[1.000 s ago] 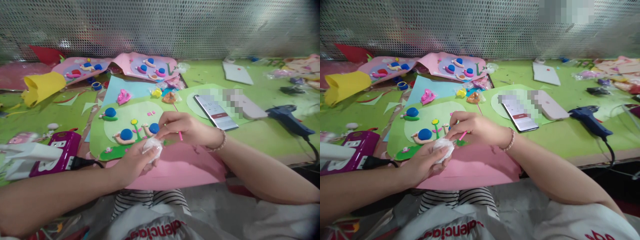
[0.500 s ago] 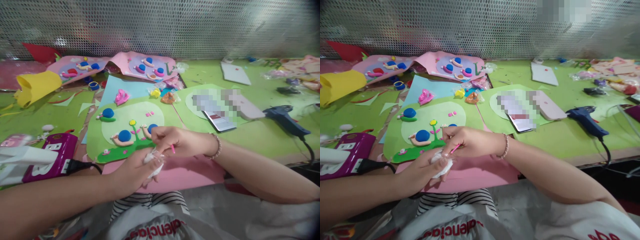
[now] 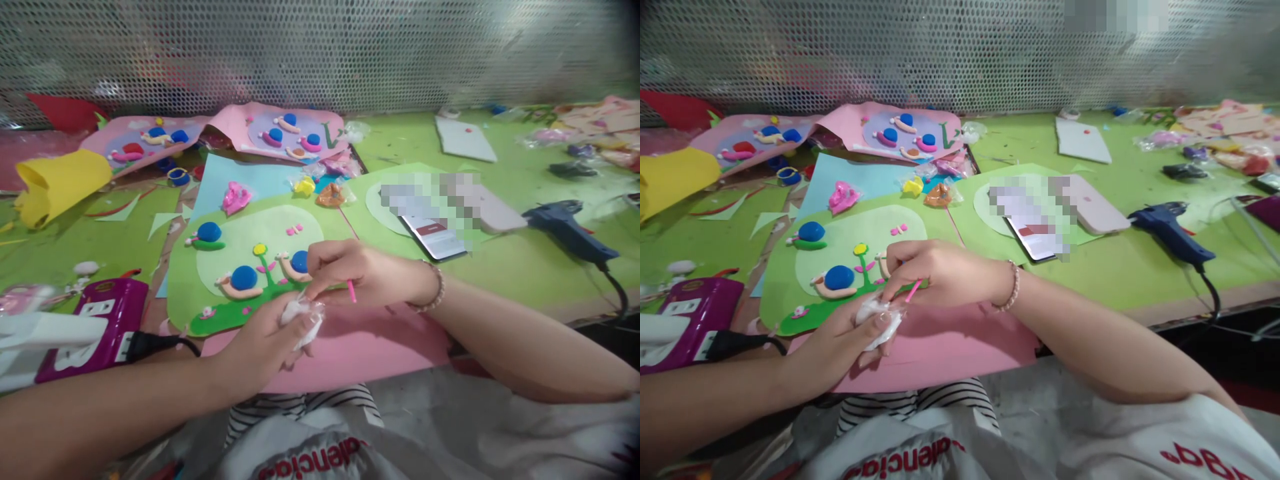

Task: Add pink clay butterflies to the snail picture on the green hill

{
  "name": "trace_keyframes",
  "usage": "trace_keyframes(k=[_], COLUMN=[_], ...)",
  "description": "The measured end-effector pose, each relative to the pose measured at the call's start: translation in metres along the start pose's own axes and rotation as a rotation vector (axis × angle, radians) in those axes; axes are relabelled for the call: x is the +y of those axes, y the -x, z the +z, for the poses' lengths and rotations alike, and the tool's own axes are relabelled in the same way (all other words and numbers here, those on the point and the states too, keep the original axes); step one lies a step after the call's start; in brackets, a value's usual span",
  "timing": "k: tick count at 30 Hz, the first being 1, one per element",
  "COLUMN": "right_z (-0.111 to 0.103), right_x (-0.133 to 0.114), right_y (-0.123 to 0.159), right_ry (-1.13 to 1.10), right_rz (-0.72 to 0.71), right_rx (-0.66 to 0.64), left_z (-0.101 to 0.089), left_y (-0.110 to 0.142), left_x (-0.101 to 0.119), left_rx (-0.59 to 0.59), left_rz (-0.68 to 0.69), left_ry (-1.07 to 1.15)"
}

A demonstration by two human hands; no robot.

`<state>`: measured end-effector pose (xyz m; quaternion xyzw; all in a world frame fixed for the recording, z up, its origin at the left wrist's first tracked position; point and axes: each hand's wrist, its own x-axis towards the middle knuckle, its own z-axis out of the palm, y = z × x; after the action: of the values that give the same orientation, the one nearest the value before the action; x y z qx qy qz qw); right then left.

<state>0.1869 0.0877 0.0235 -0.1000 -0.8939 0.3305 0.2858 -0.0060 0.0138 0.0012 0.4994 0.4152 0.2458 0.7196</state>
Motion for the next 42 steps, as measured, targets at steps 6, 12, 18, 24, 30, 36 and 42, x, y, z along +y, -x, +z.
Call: trace_keyframes(k=[6,12,18,24,30,36,42], right_z=[0.005,0.0054,0.0057,0.0048,0.0048,0.003,0.0055], right_x=[0.0013,-0.0001,-0.0021,-0.0028,-0.0048,-0.0047,-0.0037], right_y=[-0.0012,-0.0038,-0.0046,0.0002,0.0028,0.0016,-0.0004], right_ry=[-0.095,-0.125,0.017,0.304,0.569,0.481,0.248], right_rz=[0.012,0.025,-0.034,-0.1,-0.159,-0.132,-0.147], right_rx=[0.046,0.062,0.032,-0.042,-0.07,-0.061,-0.017], left_z=[-0.0012,-0.0005,-0.0006,-0.0027,-0.0023,-0.0022,-0.0026], left_y=[0.0009,0.0005,0.0005,0.0016,0.0012,0.002,0.0021], left_x=[-0.0013,0.0031,0.0038,0.0003,0.0015,-0.0002,-0.0015], left_rx=[-0.001,-0.019,-0.009,-0.031,-0.042,-0.046,-0.028], left_rz=[0.018,0.026,0.028,0.06,0.044,0.054,0.057], left_ry=[0.005,0.016,-0.025,-0.092,-0.087,-0.08,-0.072])
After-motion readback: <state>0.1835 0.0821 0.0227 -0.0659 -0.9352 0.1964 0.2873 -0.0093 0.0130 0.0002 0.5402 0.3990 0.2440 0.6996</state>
